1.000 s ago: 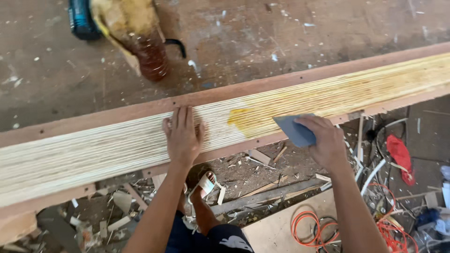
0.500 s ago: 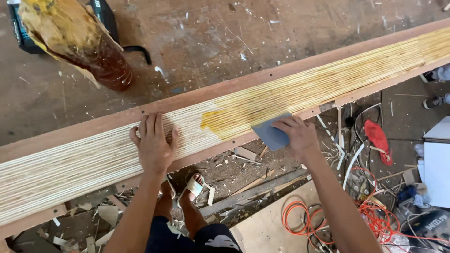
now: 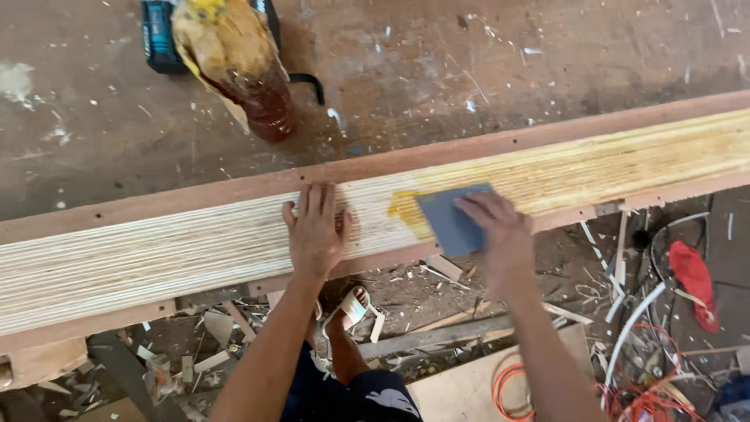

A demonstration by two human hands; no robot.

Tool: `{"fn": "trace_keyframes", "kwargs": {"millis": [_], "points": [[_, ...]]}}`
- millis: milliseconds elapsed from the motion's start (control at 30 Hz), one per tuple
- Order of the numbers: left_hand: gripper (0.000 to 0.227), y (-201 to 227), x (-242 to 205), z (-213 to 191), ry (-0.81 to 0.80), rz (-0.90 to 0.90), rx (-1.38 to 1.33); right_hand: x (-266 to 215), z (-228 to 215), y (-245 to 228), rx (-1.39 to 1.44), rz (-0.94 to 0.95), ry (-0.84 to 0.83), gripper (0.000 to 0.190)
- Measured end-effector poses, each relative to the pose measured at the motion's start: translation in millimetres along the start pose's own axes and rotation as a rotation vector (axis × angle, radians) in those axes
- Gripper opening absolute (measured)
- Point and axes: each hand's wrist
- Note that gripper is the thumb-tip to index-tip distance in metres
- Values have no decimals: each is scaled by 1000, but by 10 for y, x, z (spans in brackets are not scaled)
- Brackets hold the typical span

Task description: The person pours yellow glue from a plastic bottle onto a long wooden plank and spreads it evenly using a flat plastic card. The person repeatedly applies glue and spreads it along the length of the plank.

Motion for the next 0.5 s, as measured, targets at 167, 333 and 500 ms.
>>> {"fn": "trace_keyframes", "kwargs": {"millis": [167,333,500], "points": [[50,2,39,-41,50,40,-93,392,452,-567,-384,44,48,75],[46,3,28,20,70,35,-75,503,629,-539,-377,67,64,73],[47,6,23,19,55,40,-79,547,687,-491,-389,85,61,74]]}}
Point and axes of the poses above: each hand's wrist, its own x-axis towards the middle knuckle, its own z-axis out of the palm, y = z × x, and after that the axes turned 3 degrees about -x, right-handed
